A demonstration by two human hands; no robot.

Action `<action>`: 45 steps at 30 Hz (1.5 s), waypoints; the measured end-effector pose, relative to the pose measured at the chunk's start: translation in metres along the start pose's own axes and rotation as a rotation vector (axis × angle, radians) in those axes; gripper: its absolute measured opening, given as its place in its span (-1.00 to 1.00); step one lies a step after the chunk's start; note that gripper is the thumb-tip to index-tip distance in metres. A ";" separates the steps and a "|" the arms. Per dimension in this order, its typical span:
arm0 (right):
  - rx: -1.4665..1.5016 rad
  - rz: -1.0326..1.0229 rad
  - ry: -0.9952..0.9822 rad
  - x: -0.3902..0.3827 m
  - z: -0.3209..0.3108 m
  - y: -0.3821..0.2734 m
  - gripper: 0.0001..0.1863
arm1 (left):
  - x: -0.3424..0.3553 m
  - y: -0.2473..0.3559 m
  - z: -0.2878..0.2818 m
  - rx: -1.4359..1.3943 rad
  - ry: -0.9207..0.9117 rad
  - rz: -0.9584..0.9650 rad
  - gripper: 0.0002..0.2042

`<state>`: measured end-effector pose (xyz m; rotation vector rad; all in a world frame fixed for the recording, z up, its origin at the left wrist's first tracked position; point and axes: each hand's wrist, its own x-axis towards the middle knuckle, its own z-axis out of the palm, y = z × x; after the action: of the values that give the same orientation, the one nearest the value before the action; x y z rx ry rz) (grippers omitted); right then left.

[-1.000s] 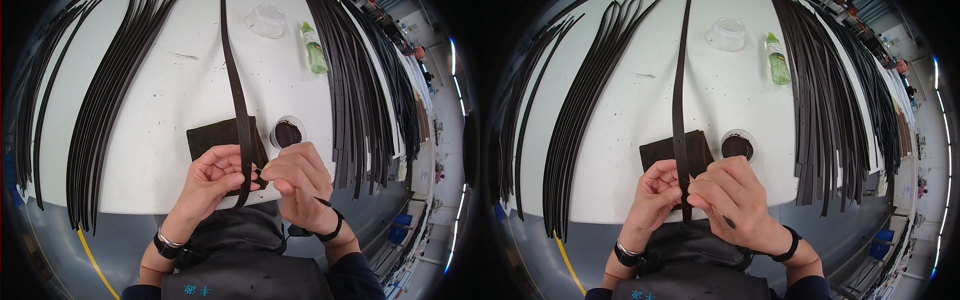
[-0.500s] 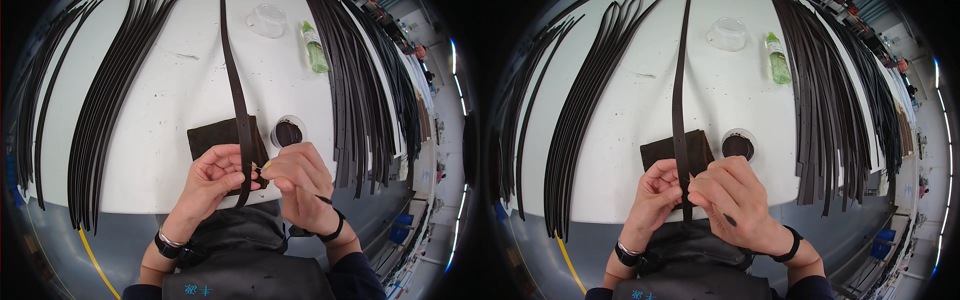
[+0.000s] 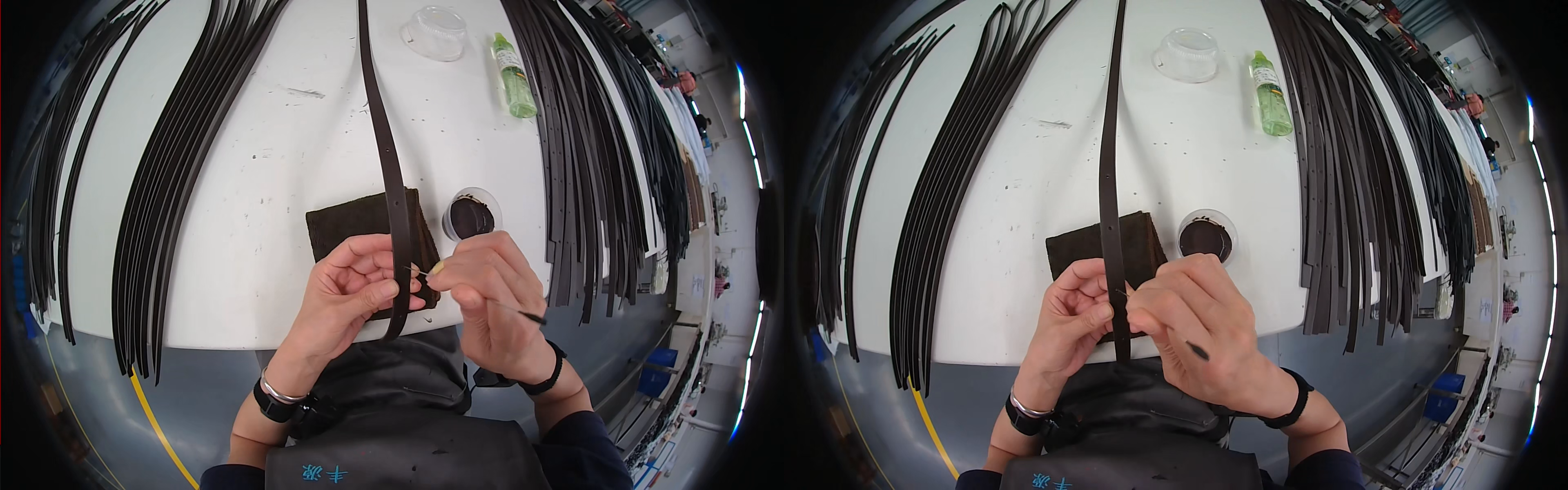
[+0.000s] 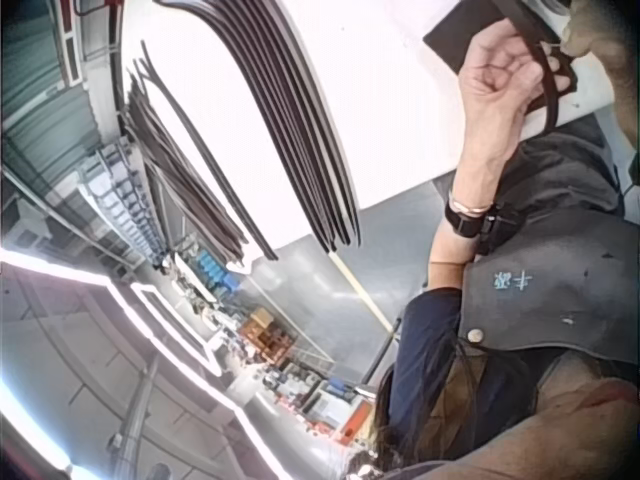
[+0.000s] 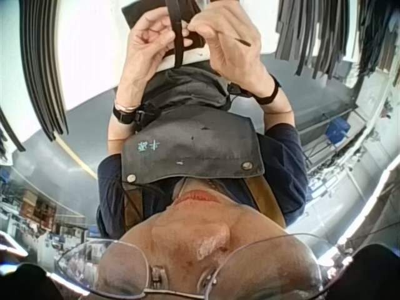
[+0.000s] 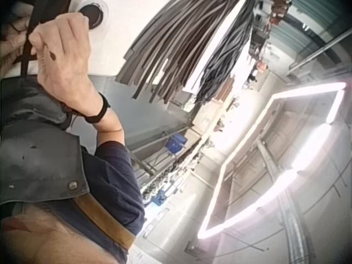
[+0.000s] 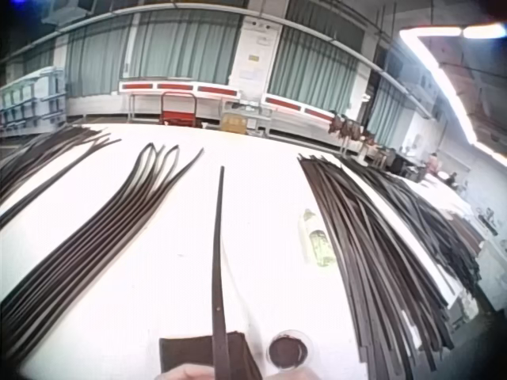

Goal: Applying edge paint or dye to long strips of leather using a small applicator brush.

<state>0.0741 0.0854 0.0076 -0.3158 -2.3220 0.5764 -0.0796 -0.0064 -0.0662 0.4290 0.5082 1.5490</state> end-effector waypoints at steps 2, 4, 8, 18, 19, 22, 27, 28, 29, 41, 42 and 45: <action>0.012 -0.021 0.017 -0.001 0.000 0.001 -0.87 | 0.000 0.000 -0.001 0.011 0.010 -0.008 -0.65; 0.009 0.007 -0.025 0.003 -0.002 -0.003 -0.87 | 0.001 -0.001 -0.001 0.010 -0.009 0.005 -0.65; -0.035 0.006 -0.001 0.003 0.000 0.000 -0.86 | 0.000 0.000 0.000 -0.012 0.016 -0.007 -0.65; 0.048 0.031 -0.042 -0.001 -0.006 -0.001 -0.91 | 0.000 0.000 0.001 0.002 0.004 -0.004 -0.65; 0.134 0.058 -0.024 -0.003 -0.005 -0.001 -0.93 | 0.000 0.000 -0.001 -0.006 0.005 -0.011 -0.65; 0.409 0.373 0.205 -0.012 0.001 -0.012 -0.68 | -0.001 -0.001 -0.003 -0.028 0.027 -0.006 -0.64; 0.535 0.550 0.252 -0.004 0.023 -0.003 -0.86 | 0.001 0.001 0.002 -0.022 0.030 -0.014 -0.69; 0.538 0.549 0.252 -0.003 0.024 -0.003 -0.86 | 0.000 0.002 0.003 -0.017 0.040 -0.014 -0.71; 0.633 0.627 0.215 -0.001 0.024 -0.003 -0.84 | 0.000 0.002 0.003 -0.014 0.042 -0.014 -0.71; 0.529 0.564 0.169 0.032 0.004 0.025 -0.79 | -0.002 -0.001 0.003 0.055 0.081 -0.064 -0.79; 0.489 0.566 0.186 0.029 0.000 0.022 -0.72 | -0.003 0.000 0.001 0.037 0.080 -0.059 -0.77; 0.411 0.583 0.148 0.008 -0.021 0.023 -0.63 | -0.005 0.000 0.000 0.014 0.076 -0.040 -0.72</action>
<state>0.0842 0.1153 0.0150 -0.8130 -1.8949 1.2428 -0.0796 -0.0116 -0.0656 0.3696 0.5830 1.5281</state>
